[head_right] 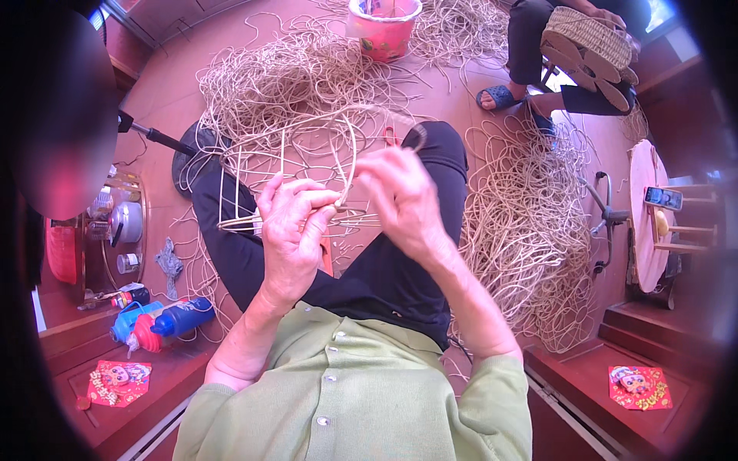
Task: Weaving a structure or basket frame using long strips of flexible material.
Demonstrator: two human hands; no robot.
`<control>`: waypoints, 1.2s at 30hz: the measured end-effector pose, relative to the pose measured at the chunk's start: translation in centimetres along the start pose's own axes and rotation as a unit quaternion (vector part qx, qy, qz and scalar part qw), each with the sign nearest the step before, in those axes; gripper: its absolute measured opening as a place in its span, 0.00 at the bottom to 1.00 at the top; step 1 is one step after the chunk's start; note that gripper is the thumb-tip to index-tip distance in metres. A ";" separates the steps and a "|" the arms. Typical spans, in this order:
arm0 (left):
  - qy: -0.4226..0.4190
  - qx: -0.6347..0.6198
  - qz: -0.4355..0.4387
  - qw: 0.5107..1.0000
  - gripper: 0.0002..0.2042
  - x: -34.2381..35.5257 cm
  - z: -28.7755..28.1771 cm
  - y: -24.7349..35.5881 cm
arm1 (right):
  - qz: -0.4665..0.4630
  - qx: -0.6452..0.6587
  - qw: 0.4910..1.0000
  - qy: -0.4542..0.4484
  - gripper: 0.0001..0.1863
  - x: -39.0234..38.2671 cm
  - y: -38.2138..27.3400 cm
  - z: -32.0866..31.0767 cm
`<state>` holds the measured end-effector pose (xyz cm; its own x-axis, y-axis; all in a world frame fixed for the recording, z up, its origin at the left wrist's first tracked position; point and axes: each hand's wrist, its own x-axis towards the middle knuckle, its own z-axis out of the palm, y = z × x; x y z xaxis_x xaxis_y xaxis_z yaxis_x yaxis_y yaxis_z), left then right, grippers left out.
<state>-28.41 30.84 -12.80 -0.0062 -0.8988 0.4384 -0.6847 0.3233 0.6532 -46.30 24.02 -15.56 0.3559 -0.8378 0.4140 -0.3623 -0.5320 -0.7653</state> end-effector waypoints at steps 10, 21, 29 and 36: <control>-0.042 0.006 0.023 0.999 0.10 0.3 -0.6 -0.1 | -0.040 -0.040 0.992 -0.112 0.13 -2.9 0.9 -1.3; 0.018 0.008 0.038 0.999 0.11 -0.2 0.2 -0.8 | 0.179 -0.398 0.900 0.003 0.14 -19.2 13.4 -16.7; -0.008 0.000 0.040 0.999 0.08 0.4 -0.2 0.2 | 0.084 -0.405 0.909 0.059 0.35 -11.3 3.3 -9.3; 0.023 0.001 0.052 0.998 0.04 0.4 0.2 -1.3 | 0.024 -0.114 0.993 0.002 0.14 -10.1 -2.3 -3.9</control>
<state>-27.66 29.99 -13.56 -0.0436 -0.8457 0.5319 -0.6842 0.4133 0.6009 -52.42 33.19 -16.06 0.3305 -0.8632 0.3817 -0.5643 -0.5049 -0.6532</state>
